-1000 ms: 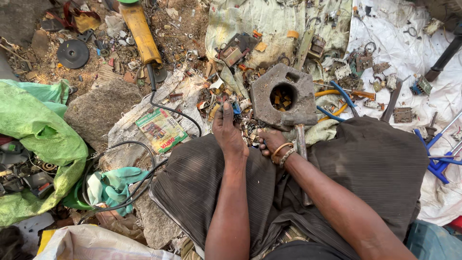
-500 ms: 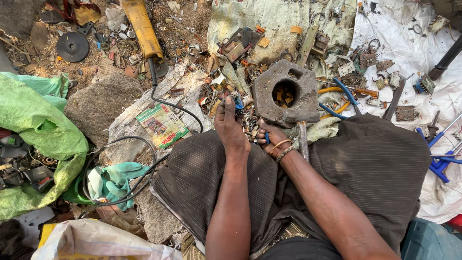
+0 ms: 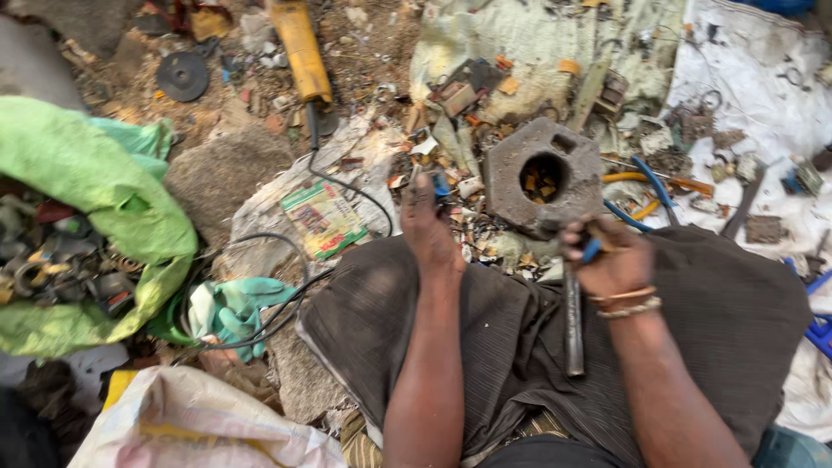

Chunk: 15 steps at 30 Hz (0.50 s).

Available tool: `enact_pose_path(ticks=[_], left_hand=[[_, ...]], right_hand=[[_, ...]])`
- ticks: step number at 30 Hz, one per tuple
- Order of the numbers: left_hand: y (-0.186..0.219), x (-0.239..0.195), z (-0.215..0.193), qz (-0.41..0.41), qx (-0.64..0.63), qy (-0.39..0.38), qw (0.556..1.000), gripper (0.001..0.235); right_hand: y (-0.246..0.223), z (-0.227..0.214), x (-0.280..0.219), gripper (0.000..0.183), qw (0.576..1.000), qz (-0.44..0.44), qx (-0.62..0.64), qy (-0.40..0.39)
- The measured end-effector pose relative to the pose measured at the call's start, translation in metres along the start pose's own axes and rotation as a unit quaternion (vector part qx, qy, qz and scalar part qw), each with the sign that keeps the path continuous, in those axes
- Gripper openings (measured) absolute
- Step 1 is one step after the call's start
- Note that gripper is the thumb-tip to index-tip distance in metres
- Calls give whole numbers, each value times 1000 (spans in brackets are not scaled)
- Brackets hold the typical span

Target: The person sits on the ground and uses a hammer and pliers to disassemble a small electronic component, removing parts and separating wires.

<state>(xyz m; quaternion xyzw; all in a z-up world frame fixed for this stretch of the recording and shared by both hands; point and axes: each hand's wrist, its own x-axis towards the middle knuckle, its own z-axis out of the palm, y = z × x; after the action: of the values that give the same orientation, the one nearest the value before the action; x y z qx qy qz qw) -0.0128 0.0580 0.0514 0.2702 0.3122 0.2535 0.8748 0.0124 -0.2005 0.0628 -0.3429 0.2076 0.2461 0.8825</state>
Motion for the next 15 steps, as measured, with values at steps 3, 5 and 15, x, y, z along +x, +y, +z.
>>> enact_pose_path(ticks=[3,5,15], left_hand=[[-30,5,-8,-27,-3,-10,1000,41],[-48,5,-14,-49,136,-14,989,43],[-52,-23,-37,20,126,-90,988,34]], right_hand=[[-23,50,-15,26,974,-207,-16,95],[-14,109,-27,17,911,-397,-97,57],[103,260,-58,64,743,-284,-464,-389]])
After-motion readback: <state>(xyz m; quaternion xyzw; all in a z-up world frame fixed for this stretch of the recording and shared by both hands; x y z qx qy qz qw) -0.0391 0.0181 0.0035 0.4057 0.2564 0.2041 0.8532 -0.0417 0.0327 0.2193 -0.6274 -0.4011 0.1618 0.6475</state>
